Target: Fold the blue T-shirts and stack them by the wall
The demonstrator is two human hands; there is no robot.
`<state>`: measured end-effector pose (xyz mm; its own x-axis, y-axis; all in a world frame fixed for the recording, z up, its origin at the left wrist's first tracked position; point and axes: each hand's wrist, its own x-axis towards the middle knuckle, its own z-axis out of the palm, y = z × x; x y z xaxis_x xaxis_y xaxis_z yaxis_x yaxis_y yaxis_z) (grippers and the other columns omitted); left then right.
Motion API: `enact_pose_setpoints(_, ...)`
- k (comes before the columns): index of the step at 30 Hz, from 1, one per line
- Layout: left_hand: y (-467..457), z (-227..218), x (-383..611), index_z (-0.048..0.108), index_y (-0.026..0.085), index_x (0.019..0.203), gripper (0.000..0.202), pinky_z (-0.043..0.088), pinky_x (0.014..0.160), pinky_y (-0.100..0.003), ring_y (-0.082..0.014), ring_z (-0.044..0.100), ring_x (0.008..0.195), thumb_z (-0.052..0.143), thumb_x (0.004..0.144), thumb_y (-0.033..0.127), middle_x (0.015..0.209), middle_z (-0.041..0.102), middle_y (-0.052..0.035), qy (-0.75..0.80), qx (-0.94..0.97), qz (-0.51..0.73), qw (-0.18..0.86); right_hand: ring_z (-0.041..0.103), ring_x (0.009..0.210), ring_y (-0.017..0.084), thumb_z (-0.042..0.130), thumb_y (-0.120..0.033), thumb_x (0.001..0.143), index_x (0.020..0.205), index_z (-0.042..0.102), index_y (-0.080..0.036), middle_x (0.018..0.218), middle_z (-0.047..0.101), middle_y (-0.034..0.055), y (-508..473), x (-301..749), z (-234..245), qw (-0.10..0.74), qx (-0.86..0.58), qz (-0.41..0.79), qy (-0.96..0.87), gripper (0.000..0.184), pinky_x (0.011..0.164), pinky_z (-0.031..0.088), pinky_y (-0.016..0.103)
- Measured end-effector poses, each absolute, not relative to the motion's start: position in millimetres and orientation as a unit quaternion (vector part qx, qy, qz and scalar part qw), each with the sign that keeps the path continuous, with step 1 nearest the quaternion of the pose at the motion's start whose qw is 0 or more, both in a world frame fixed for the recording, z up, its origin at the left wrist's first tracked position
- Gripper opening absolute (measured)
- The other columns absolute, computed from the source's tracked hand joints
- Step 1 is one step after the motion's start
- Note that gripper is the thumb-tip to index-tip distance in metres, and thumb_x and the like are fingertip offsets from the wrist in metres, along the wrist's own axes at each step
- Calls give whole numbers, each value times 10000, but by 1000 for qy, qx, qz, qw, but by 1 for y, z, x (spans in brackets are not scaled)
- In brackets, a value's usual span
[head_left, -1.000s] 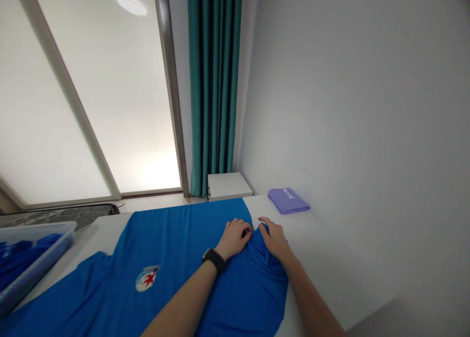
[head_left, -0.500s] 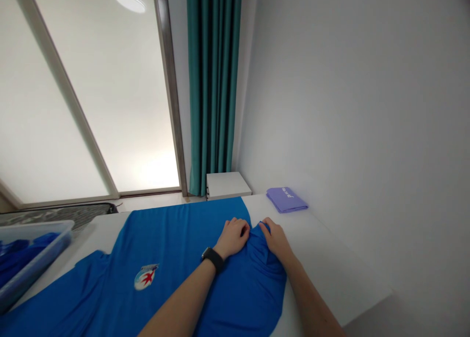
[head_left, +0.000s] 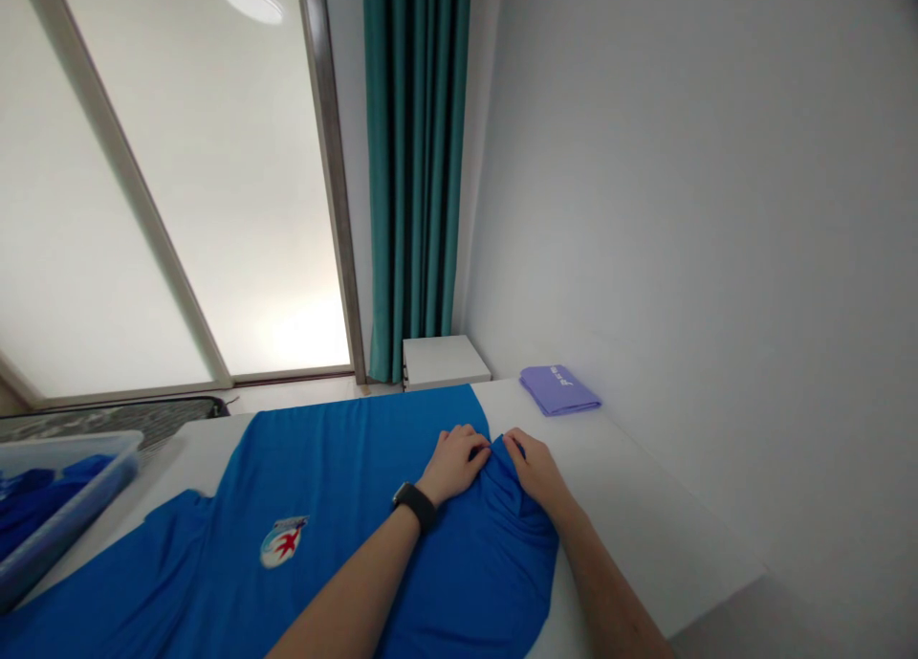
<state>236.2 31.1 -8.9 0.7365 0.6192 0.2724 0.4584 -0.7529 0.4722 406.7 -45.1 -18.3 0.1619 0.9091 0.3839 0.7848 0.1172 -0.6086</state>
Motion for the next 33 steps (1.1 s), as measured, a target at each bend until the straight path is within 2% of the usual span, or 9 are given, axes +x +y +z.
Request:
enact_pose_setpoints(6,29,-8,237,651,242,1044,213,362,895,-369,-218,546,1050,563,915,387,1129,609,-38,284,898,250,224,575,668,162,370,-365,960,759,547,-233,711,626,0,-43,403,-22,361,-659,79,-655,299,634,389,262)
enact_pose_setpoints(10,31,-8,236,659,224,936,157,373,890,-362,-215,551,1045,557,921,342,1083,636,-36,282,891,253,248,584,671,169,352,-390,960,764,573,-233,709,638,6,-47,403,-17,360,-661,83,-654,335,645,400,267)
enact_pose_setpoints(18,35,-9,237,654,212,885,237,385,891,-356,-196,575,986,462,964,327,1039,642,-38,298,885,249,259,613,665,196,379,-434,904,872,629,-222,701,655,17,-79,451,-12,455,-693,114,-547,329,637,449,297)
enact_pose_setpoints(22,37,-11,237,648,205,842,276,393,864,-346,-193,579,958,435,972,324,1004,642,-38,296,888,244,253,618,778,205,415,-392,883,895,627,-223,785,663,24,-101,461,-19,423,-682,127,-583,272,730,459,316)
enact_pose_setpoints(26,37,-10,237,641,206,816,288,408,857,-333,-193,581,950,426,968,323,993,641,-41,297,887,242,258,600,875,209,479,-359,866,943,631,-229,886,670,39,-108,457,-26,382,-682,62,-620,215,848,428,356)
enact_pose_setpoints(29,37,-8,237,641,205,817,285,416,847,-327,-195,582,945,423,962,316,980,644,-48,298,888,244,253,585,868,215,544,-374,845,834,598,-224,860,656,47,-104,456,-31,340,-695,11,-634,160,832,417,360)
enact_pose_setpoints(33,36,-7,237,638,206,808,273,423,836,-323,-190,587,914,429,955,303,958,643,-47,301,884,254,251,563,817,204,572,-400,833,754,533,-224,815,613,39,-100,456,-35,328,-711,-22,-622,196,778,416,336)
